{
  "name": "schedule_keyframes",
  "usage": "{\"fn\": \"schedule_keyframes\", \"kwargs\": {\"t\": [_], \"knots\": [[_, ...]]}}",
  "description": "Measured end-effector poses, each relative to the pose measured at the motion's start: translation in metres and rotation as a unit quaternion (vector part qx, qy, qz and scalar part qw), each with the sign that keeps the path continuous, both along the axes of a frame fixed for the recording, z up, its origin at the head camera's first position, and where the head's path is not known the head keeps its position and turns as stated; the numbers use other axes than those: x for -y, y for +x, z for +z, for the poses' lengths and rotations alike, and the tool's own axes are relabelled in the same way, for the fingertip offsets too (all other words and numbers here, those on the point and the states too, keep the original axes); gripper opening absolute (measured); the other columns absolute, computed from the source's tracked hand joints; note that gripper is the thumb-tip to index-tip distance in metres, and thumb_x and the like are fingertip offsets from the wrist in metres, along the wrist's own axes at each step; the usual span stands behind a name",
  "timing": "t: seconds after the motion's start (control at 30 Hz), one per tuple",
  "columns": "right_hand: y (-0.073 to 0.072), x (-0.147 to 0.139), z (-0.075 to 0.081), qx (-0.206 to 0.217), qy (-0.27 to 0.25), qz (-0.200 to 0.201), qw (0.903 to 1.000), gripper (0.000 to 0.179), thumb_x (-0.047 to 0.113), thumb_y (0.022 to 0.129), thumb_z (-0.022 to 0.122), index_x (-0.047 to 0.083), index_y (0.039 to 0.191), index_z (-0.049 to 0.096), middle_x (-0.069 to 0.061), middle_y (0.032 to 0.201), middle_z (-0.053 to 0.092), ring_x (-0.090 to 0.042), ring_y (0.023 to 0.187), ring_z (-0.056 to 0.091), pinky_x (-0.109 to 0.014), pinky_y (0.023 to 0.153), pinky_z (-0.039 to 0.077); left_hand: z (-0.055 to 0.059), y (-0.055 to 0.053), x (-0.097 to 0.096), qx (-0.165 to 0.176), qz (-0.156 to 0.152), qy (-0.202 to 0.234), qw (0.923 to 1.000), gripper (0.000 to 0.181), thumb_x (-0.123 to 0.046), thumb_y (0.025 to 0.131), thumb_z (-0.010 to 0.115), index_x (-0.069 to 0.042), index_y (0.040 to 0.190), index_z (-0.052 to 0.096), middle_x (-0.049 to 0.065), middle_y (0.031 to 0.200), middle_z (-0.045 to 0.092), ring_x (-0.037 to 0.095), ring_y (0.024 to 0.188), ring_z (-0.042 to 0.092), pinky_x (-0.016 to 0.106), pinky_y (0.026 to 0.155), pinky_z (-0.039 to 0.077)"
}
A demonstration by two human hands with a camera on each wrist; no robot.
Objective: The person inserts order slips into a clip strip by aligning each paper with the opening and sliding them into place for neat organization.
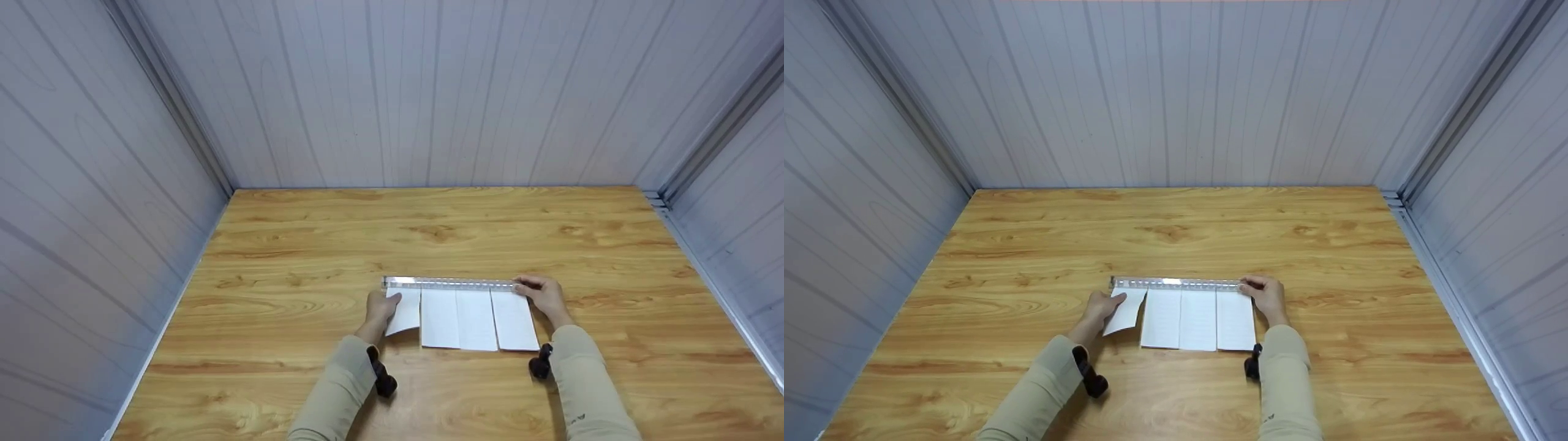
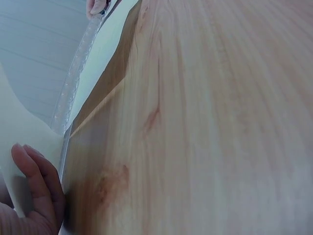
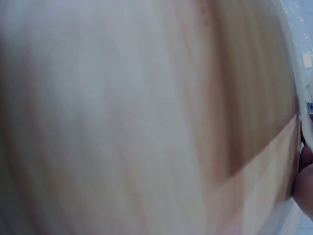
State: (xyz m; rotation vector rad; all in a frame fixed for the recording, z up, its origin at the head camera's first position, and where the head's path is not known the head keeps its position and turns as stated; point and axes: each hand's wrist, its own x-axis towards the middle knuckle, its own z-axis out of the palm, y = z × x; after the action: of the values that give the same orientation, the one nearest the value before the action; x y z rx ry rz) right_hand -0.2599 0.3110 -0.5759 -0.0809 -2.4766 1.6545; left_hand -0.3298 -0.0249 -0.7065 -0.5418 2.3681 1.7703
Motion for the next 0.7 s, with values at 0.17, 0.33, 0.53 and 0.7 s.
{"fn": "schedule_keyframes", "kwargs": {"t": [0.17, 0.33, 0.53, 0.7], "knots": [[0.0, 0.0, 0.0, 0.004, -0.005, -0.001, 1.0, 0.024, -0.002, 0.074, 0.067, -0.011, 0.096, 0.063, -0.023, 0.094, 0.062, 0.005, 0.075, 0.054, -0.013, 0.067, 0.043, -0.078, -0.041, 0.004, 0.014, 0.007, -0.004, 0.9999, 0.021, -0.023, 0.075, 0.069, -0.004, 0.077, 0.06, 0.004, 0.072, 0.057, 0.016, 0.064, 0.054, 0.028, 0.058, 0.046], [-0.001, 0.0, 0.0, 0.0, 0.005, 0.0, 1.0, 0.024, -0.001, 0.074, 0.067, -0.011, 0.096, 0.063, -0.022, 0.094, 0.062, 0.004, 0.076, 0.054, -0.013, 0.067, 0.043, -0.139, -0.072, 0.006, 0.002, 0.009, 0.005, 0.9999, 0.028, -0.028, 0.071, 0.073, -0.005, 0.08, 0.06, 0.006, 0.076, 0.06, 0.018, 0.067, 0.057, 0.031, 0.062, 0.048], [0.0, 0.0, 0.0, 0.01, -0.028, 0.005, 0.9996, 0.024, -0.002, 0.075, 0.066, -0.012, 0.096, 0.062, -0.023, 0.094, 0.062, 0.0, 0.075, 0.057, -0.014, 0.065, 0.045, -0.123, -0.064, 0.005, -0.007, 0.009, 0.012, 0.9999, 0.025, -0.025, 0.073, 0.071, -0.004, 0.079, 0.059, 0.007, 0.075, 0.059, 0.018, 0.064, 0.057, 0.03, 0.058, 0.048], [0.0, 0.0, -0.001, 0.016, -0.026, 0.003, 0.9995, 0.025, -0.001, 0.075, 0.066, -0.012, 0.098, 0.062, -0.023, 0.095, 0.062, 0.003, 0.075, 0.056, -0.014, 0.066, 0.045, -0.04, -0.022, 0.0, -0.003, 0.005, -0.002, 1.0, 0.022, -0.02, 0.078, 0.065, 0.001, 0.083, 0.058, 0.009, 0.076, 0.058, 0.019, 0.065, 0.056, 0.03, 0.06, 0.047]]}}
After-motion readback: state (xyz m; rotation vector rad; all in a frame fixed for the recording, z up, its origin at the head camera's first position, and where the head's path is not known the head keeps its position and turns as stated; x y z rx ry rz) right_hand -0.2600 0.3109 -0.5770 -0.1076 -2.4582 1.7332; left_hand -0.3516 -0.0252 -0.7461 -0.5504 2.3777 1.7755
